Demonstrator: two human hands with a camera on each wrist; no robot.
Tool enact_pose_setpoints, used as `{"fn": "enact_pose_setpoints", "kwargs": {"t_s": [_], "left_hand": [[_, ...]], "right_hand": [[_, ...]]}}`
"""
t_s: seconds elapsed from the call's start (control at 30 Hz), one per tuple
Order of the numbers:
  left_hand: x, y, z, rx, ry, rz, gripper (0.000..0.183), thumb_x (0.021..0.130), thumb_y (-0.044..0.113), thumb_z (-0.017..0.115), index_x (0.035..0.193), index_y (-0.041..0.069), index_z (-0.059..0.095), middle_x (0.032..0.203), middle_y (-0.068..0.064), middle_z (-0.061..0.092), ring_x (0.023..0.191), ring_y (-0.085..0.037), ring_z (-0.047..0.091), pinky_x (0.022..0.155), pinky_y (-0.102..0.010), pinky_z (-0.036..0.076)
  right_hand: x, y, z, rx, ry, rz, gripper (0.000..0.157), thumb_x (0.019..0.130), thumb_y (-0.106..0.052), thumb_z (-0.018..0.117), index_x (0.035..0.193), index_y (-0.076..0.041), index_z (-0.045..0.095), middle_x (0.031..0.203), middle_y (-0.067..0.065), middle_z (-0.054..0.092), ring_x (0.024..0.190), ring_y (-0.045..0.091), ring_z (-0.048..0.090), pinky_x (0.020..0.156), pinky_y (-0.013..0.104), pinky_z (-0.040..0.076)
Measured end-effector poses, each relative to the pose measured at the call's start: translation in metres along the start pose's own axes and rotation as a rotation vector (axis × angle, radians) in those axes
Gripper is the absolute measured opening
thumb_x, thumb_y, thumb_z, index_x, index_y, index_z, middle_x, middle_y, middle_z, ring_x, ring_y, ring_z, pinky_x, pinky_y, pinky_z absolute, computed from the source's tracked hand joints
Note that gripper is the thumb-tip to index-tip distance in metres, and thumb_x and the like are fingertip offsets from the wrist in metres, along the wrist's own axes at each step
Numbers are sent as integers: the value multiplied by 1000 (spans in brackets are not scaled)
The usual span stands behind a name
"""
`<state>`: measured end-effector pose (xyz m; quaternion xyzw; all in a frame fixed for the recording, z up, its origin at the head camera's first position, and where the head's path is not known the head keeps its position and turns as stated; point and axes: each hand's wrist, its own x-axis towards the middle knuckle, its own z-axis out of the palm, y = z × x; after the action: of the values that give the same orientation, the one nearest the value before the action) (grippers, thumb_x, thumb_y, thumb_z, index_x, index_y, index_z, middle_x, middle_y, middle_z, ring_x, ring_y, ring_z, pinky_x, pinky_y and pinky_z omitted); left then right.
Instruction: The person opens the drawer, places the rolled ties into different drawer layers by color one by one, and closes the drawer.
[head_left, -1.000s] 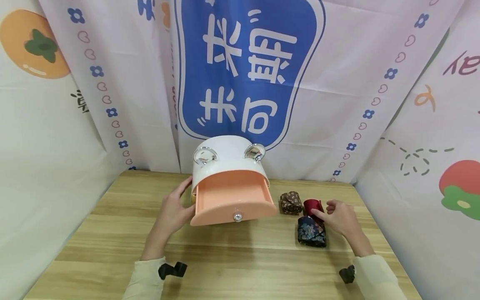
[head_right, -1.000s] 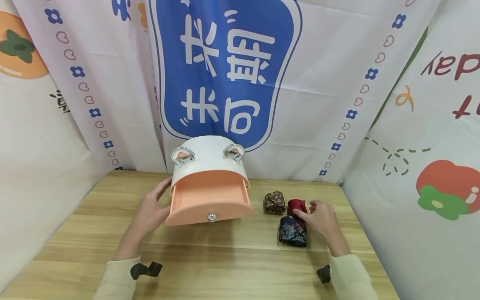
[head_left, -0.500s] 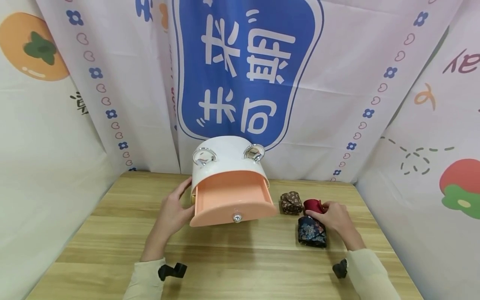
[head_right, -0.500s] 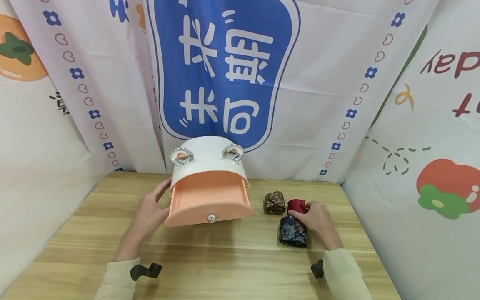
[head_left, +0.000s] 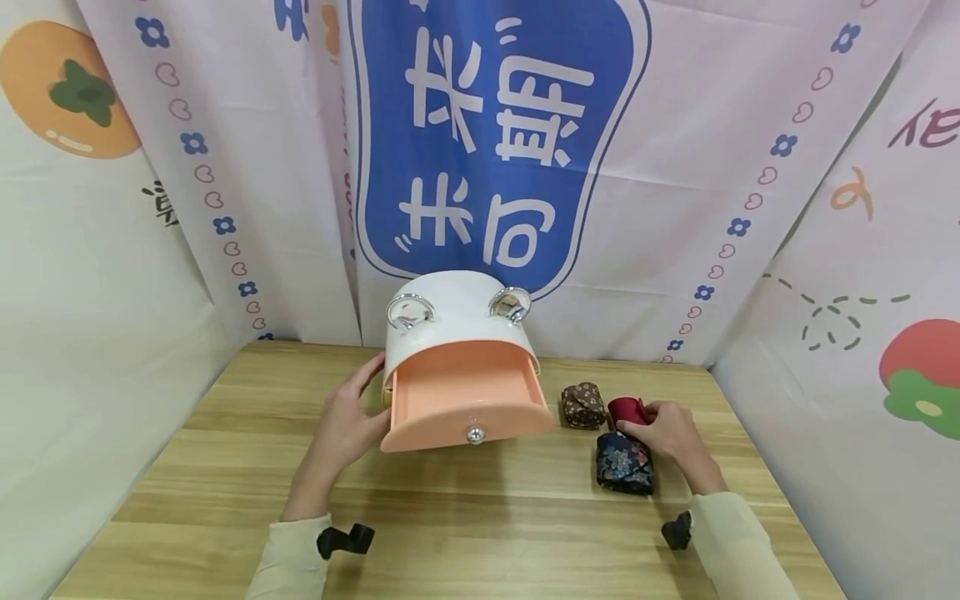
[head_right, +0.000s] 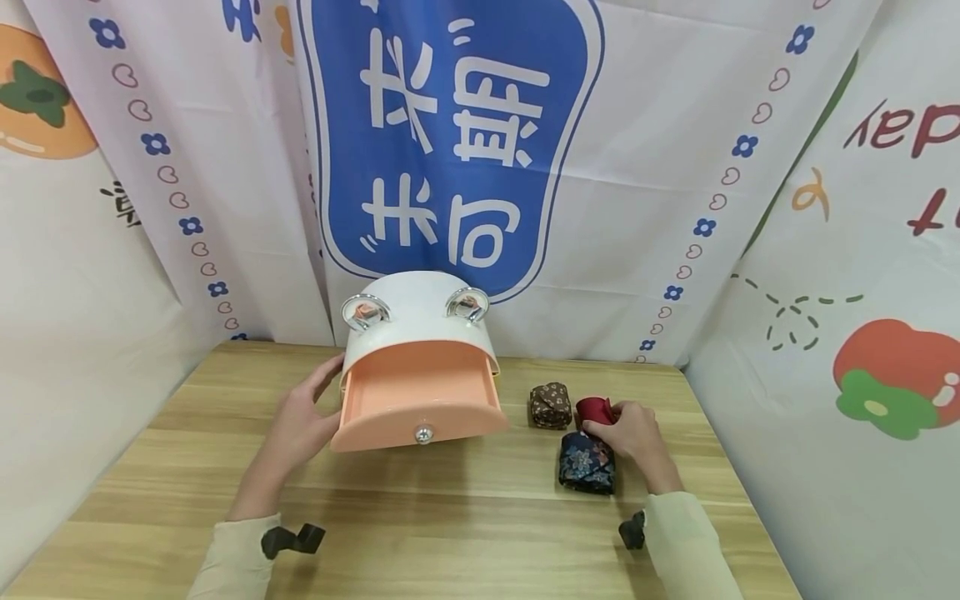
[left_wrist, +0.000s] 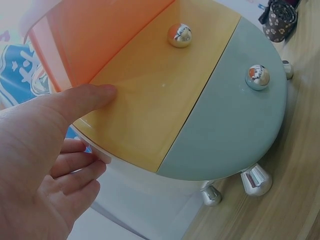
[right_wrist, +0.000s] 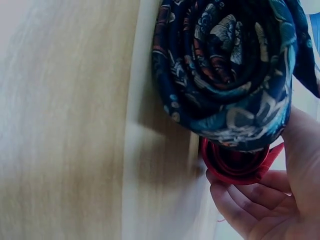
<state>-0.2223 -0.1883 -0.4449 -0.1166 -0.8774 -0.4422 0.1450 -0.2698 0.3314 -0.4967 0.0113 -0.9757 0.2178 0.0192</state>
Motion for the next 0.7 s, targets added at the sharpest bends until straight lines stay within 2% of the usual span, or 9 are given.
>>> {"fn": "enact_pose_setpoints", "kwargs": {"t_s": [0.2,0.33,0.5,0.7], "left_hand": [[0,1,0,0,-2,3,82,92,17,82,162,8,40,163,-22,47,150,-48,44,122,-68,39],[0,0,1,3,-5,-4,81,93,18,81,162,8,40,163,-22,47,151,-48,44,122,-69,39],[1,-1,1,4,3,13,81,93,18,81,162,8,41,163,-21,48,150,-48,45,121,-69,40],[1,-2,1,7,5,16,80,92,17,81,161,7,42,162,-22,49,149,-48,46,121,-69,40]], "right_hand": [[-1,2,-5,20,6,14,74,92,-47,78,128,16,66,120,35,72,108,47,71,90,56,62],[-2,0,-11,38,16,3,71,92,-46,78,125,16,67,116,35,73,104,46,72,86,56,63],[-3,-6,-18,53,24,-26,65,91,-42,79,120,15,70,107,32,76,91,37,73,75,47,63],[-4,-19,-31,43,32,-70,60,90,-43,80,118,11,72,98,23,78,81,27,70,66,35,57]]}}
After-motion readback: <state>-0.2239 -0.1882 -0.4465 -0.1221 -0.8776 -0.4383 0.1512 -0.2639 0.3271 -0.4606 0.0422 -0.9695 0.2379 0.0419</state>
